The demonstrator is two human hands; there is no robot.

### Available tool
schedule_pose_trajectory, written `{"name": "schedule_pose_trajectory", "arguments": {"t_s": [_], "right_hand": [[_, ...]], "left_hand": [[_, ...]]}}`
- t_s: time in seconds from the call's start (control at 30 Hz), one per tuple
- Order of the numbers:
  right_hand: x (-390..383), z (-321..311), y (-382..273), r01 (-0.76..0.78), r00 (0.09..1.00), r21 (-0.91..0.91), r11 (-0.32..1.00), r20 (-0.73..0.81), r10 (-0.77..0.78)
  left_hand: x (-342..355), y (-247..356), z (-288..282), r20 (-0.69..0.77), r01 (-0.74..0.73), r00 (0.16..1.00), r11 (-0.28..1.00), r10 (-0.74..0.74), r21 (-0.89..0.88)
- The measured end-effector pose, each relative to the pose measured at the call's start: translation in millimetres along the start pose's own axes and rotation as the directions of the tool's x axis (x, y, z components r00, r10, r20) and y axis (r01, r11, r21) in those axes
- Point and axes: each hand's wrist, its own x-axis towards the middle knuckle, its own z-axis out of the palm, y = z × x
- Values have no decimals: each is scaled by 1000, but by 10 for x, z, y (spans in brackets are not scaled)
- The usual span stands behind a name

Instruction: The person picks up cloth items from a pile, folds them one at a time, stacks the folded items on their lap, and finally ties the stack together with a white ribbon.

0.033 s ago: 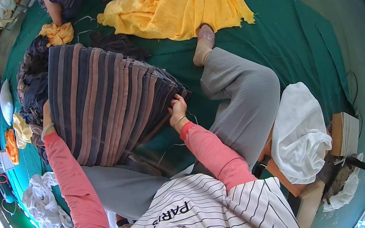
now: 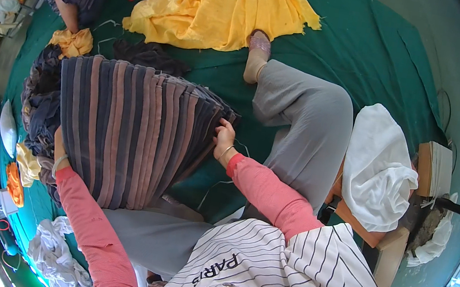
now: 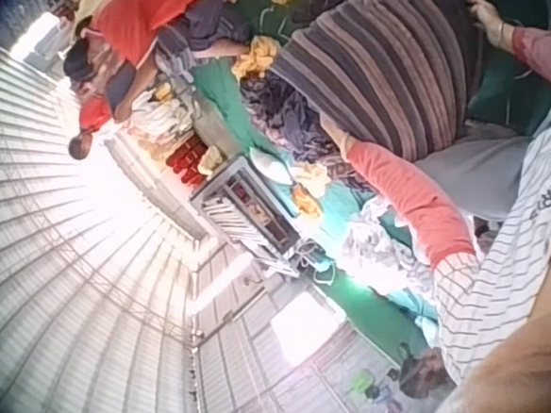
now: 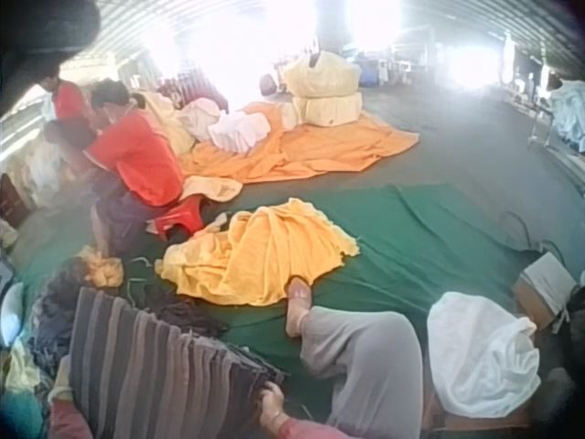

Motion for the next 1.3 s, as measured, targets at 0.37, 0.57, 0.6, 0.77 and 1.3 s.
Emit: {"name": "schedule_pose_trajectory", "arguments": {"t_s": [0.37,0.57,0.6,0.77,1.3], "right_hand": [[-8,-16,-59,-113,982,220,969,-123,142],[41,-45,-55,-124,987,198,972,-74,141],[44,-40,-48,-126,987,198,972,-74,143],[-15,-34,-62,-60,997,88,994,-45,64],[133,-129,-14,-156,980,165,974,-94,173]], "left_hand": [[-21,-2,-35,-3,4,1000,1000,-4,0],[-21,-10,-56,38,18,999,998,-16,-54],[-26,-23,-83,38,27,999,997,-25,-67],[-7,-75,-109,48,-7,999,1000,7,10],[72,-168,-220,95,-103,992,982,88,157]]}}
